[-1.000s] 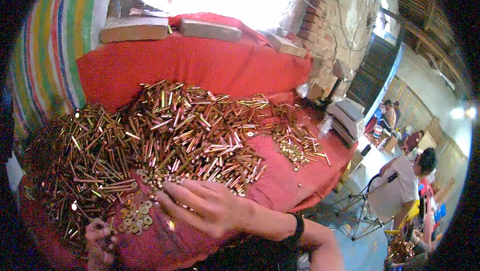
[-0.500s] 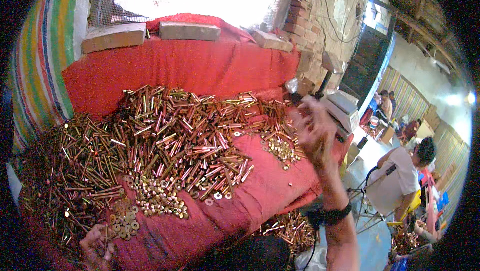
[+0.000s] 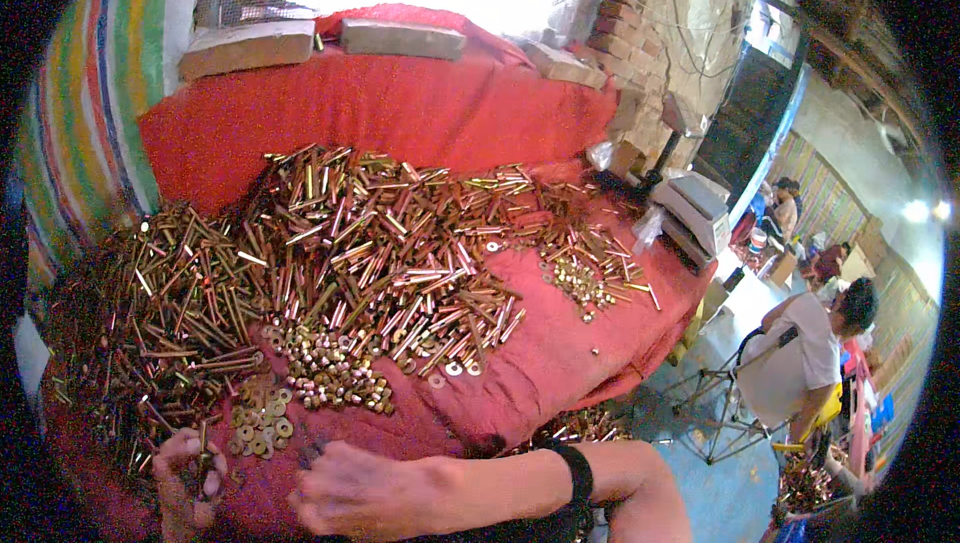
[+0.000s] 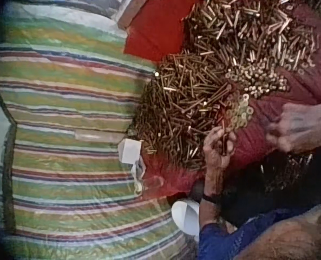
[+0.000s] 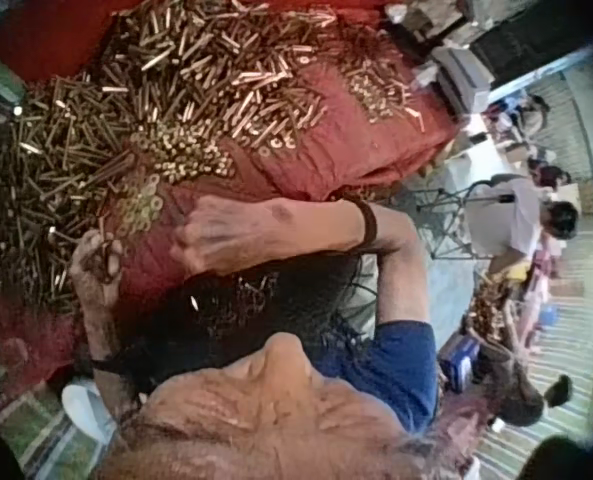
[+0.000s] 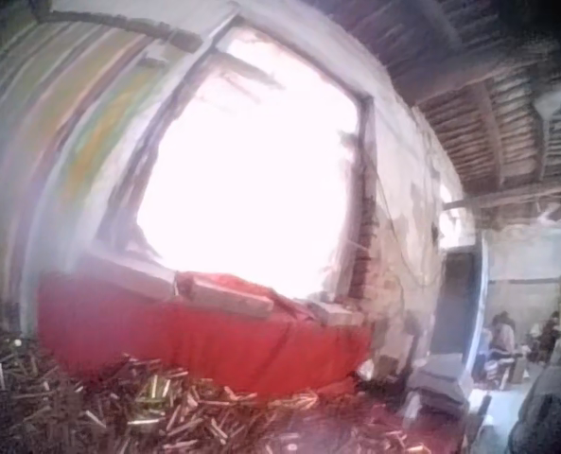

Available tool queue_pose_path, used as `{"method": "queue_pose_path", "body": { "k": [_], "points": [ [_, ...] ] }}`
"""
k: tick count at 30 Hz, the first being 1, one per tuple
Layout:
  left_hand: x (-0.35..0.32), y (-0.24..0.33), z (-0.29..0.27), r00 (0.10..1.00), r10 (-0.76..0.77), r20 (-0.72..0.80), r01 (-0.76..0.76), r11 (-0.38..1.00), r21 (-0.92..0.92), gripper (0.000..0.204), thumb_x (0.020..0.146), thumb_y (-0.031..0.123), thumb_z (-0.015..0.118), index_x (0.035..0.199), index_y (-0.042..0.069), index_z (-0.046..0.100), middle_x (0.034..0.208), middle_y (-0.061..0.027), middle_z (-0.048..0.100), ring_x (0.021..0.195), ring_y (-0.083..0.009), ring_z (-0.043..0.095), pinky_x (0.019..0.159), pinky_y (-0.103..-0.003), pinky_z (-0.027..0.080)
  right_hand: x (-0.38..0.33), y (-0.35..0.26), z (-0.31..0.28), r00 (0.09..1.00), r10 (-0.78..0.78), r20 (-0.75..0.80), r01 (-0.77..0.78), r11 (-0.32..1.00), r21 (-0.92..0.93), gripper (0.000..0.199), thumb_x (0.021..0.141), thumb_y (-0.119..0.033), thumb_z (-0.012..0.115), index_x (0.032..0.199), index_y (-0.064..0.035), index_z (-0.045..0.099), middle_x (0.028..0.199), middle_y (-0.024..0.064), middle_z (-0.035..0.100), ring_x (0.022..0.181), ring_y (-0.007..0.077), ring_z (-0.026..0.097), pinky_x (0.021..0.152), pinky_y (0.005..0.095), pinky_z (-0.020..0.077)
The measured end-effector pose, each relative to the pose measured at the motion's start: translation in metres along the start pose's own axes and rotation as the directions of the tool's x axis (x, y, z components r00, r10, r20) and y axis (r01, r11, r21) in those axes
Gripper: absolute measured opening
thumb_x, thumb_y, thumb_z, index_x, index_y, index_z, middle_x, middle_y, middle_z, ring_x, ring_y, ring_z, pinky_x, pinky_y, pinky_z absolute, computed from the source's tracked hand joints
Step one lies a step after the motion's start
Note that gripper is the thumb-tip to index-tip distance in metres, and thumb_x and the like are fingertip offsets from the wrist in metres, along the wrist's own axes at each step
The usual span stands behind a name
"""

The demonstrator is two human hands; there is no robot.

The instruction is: The person sits on the floor and repeatedly picks up brass-colored cylindrical pins, washers, and nuts from a large pile. They thread the components together by hand and place the assembled units into a separate pile on the red cloth.

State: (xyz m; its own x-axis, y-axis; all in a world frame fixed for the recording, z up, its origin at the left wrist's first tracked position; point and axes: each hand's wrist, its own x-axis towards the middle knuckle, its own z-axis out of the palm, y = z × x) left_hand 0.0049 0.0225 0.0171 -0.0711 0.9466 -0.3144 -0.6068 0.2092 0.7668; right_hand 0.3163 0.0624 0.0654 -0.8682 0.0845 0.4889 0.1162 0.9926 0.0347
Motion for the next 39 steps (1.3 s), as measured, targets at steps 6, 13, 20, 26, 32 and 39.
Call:
{"method": "queue_pose_path", "body": {
  "k": [6,13,20,26,32,39],
  "points": [
    [-0.005,0.008,-0.001,0.999,-0.044,0.009,0.044,0.999,-0.012,0.023,0.087,0.016,0.066,0.094,-0.006,0.067,0.092,-0.0248,0.075,0.065,-0.0300,0.075,0.052,-0.041,0.065,0.053,-0.049,0.026,0.963,-0.080,0.256,0.074,0.997,0.031,0.026,0.088,-0.027,0.056,0.108,-0.0115,0.055,0.095,0.0038,0.053,0.087,0.0232,0.055,0.083,0.0389,0.0419],
    [0.005,0.000,-0.017,0.991,-0.070,0.114,0.079,0.994,-0.078,0.024,0.087,0.010,0.063,0.096,-0.012,0.068,0.106,-0.0345,0.071,0.084,-0.0419,0.078,0.077,-0.055,0.068,0.100,-0.034,0.042,0.729,-0.298,0.616,-0.142,0.814,0.563,0.029,0.090,-0.028,0.058,0.112,-0.0091,0.058,0.110,0.0106,0.061,0.102,0.0316,0.061,0.094,0.0490,0.0460],
    [0.000,0.003,-0.021,0.989,-0.088,0.120,0.093,0.995,-0.039,0.027,0.083,0.009,0.063,0.094,-0.014,0.068,0.108,-0.0348,0.071,0.089,-0.0462,0.076,0.073,-0.057,0.068,0.055,0.149,0.043,0.580,0.759,0.296,-0.799,0.602,0.022,0.011,0.084,-0.001,0.073,0.094,0.0002,0.076,0.087,0.0138,0.075,0.075,0.0239,0.073,0.068,0.0361,0.0581],
    [0.000,0.001,-0.013,0.993,-0.071,0.091,0.066,0.997,0.050,0.031,0.093,0.008,0.061,0.108,-0.018,0.068,0.113,-0.0354,0.070,0.091,-0.0427,0.077,0.060,-0.047,0.069,0.033,0.174,0.064,0.736,0.654,0.174,-0.675,0.729,0.111,0.010,0.086,-0.014,0.075,0.089,-0.0050,0.074,0.084,0.0177,0.069,0.077,0.0392,0.068,0.069,0.0472,0.0543],
    [0.004,0.000,-0.019,0.984,-0.103,0.148,0.124,0.983,-0.138,0.029,0.098,0.002,0.061,0.117,-0.018,0.067,0.107,-0.0312,0.074,0.082,-0.0379,0.079,0.049,-0.035,0.063,0.046,0.177,0.079,0.789,0.614,-0.011,-0.603,0.778,0.178,0.018,0.082,0.000,0.076,0.100,-0.0012,0.077,0.088,0.0129,0.072,0.079,0.0265,0.071,0.071,0.0380,0.0559],
    [0.002,-0.003,-0.019,0.979,-0.158,0.125,0.164,0.986,-0.039,0.027,0.096,-0.001,0.060,0.116,-0.018,0.068,0.106,-0.0309,0.074,0.066,-0.0274,0.075,0.043,-0.027,0.053,0.039,0.214,0.083,0.898,0.438,-0.037,-0.439,0.892,-0.106,0.033,0.080,-0.005,0.074,0.112,-0.0088,0.078,0.106,0.0120,0.074,0.099,0.0337,0.071,0.086,0.0441,0.0584]
  ]
}}
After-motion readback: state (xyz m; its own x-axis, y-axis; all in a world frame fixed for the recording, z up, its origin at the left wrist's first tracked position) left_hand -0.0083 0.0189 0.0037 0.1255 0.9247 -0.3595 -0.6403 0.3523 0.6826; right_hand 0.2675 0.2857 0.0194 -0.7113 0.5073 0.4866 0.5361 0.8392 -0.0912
